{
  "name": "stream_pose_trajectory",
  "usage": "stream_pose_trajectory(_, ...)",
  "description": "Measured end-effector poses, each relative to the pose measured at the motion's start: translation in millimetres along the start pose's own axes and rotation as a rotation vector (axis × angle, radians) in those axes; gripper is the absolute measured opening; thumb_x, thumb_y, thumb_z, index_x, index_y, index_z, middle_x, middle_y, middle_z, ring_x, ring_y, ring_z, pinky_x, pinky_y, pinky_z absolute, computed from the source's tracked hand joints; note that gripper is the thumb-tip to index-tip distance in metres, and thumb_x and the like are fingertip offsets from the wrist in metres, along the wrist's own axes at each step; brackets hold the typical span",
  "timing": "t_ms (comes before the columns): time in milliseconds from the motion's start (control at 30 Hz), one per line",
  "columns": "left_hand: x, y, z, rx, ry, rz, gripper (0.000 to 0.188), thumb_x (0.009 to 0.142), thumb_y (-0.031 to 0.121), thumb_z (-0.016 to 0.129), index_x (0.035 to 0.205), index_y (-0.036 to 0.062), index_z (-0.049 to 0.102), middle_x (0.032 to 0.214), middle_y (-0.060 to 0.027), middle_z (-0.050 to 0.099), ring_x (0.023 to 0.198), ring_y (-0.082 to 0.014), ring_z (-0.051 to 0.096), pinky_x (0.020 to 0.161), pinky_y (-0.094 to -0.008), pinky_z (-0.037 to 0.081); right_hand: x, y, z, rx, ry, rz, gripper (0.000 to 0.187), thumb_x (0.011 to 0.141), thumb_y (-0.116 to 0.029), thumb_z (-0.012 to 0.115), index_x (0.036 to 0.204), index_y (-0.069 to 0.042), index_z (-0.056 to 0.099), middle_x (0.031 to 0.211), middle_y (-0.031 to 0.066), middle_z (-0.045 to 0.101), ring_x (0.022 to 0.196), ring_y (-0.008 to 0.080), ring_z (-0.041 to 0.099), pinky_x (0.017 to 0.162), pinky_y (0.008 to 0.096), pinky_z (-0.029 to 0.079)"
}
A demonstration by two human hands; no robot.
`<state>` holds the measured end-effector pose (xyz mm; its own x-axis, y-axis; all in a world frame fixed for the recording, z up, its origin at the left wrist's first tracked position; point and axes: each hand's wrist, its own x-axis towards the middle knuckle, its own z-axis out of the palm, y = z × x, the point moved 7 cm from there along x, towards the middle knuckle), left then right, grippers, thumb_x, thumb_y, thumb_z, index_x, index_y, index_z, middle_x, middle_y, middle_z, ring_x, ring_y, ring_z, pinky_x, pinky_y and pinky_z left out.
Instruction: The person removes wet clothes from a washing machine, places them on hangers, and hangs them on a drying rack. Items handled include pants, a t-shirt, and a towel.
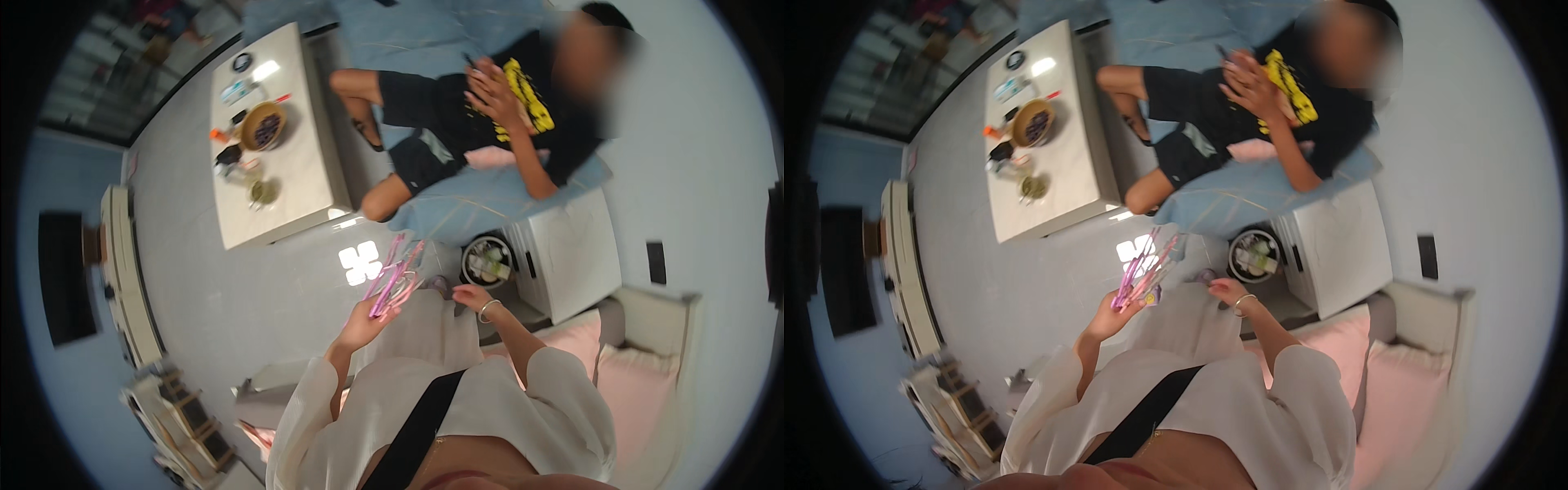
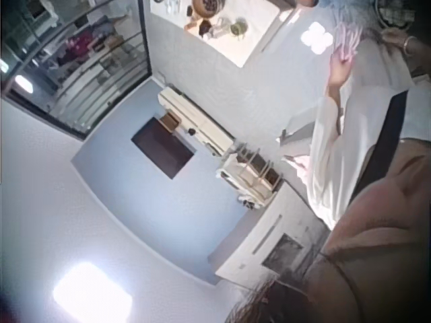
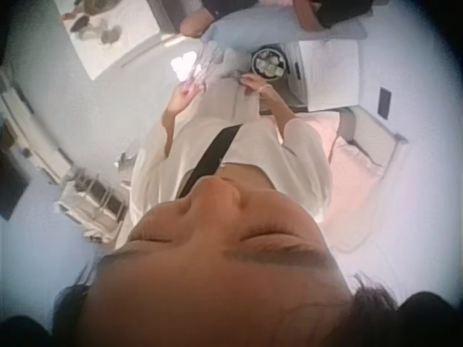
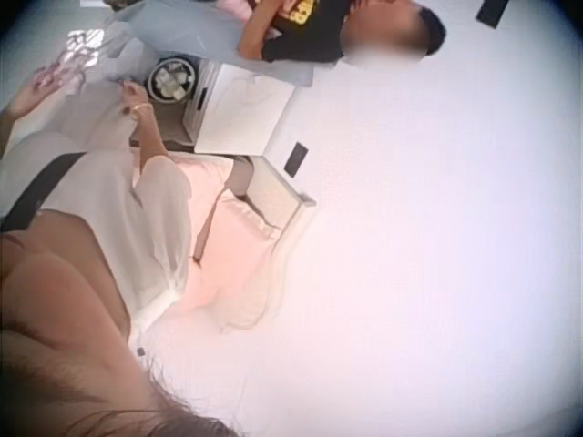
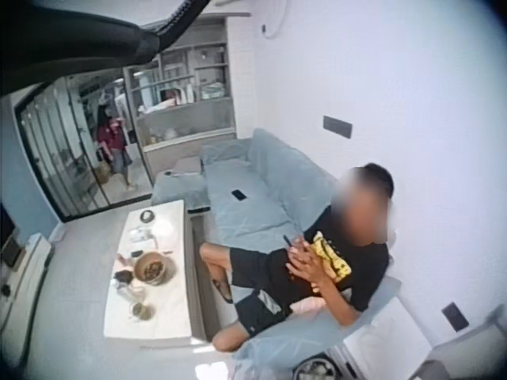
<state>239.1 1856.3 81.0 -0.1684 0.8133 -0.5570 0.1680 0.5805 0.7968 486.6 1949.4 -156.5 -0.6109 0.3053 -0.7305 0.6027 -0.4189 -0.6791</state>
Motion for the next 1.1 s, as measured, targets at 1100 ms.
stream_pose_trajectory(1100,-154.5,-30.9,-187.6,0.686,0.061,0.86,0.058,0.066,0.021,0.075,0.116,0.006,0.051,0.116,-0.0145,0.048,0.108,-0.031,0.047,0.095,-0.0426,0.036,-3.9,-307.1,295.2,-0.308,0.191,-0.669,0.026,0.082,-0.014,0.056,0.106,-0.005,0.053,0.088,0.013,0.061,0.077,0.0225,0.061,0.071,0.0354,0.048)
